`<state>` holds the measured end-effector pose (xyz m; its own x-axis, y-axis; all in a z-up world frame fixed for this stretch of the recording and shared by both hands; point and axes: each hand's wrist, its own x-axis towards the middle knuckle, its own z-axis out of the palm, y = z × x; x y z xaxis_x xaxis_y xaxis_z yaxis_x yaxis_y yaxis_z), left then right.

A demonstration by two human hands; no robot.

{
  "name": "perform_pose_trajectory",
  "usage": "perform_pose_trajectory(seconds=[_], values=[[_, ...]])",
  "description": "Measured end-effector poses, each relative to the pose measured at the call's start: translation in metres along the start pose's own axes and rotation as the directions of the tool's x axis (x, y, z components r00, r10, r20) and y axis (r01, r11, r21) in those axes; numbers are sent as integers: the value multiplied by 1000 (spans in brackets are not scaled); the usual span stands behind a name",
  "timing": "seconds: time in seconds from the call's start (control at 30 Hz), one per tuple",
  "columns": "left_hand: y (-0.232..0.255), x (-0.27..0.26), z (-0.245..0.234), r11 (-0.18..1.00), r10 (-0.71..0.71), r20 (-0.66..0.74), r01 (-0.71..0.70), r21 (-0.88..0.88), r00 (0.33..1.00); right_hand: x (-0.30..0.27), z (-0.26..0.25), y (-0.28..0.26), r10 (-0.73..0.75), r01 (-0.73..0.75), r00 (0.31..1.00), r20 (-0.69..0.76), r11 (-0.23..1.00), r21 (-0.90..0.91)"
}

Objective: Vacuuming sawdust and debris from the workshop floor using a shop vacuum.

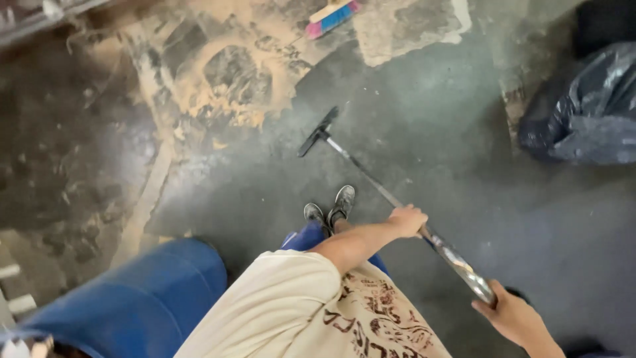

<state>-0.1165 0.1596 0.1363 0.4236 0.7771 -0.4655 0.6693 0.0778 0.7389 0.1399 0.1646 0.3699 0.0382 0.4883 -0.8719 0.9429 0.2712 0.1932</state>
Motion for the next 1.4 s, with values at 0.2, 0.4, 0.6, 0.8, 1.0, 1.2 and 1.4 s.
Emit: perform_pose_trajectory(seconds=[0.2,0.4,0.6,0.8,1.0,1.2,1.4], values=[[-78,44,-46,980,-100,-108,117,163,989,39,-48,-104,105,-101,994,-36,991,92],[-177,-24,-173,969,-232,-217,245,35,948,86,-117,-268,-97,117,980,-173,987,109],[-410,-62,-250,885,-457,-220,466,-12,862,147,-163,-466,-299,325,933,-199,938,118],[-469,-223,-374,349,-846,-21,524,-777,532,164,-178,-652,-422,441,895,-142,885,151],[-579,-286,-346,671,-734,-168,741,-31,658,141,-153,-736,-499,506,863,-84,850,145],[-549,-268,-282,779,-601,-148,617,114,786,108,-127,-657,-500,507,862,-84,853,122],[-418,-220,-207,862,-474,-232,501,72,849,65,-105,-522,-335,337,941,-38,934,115]])
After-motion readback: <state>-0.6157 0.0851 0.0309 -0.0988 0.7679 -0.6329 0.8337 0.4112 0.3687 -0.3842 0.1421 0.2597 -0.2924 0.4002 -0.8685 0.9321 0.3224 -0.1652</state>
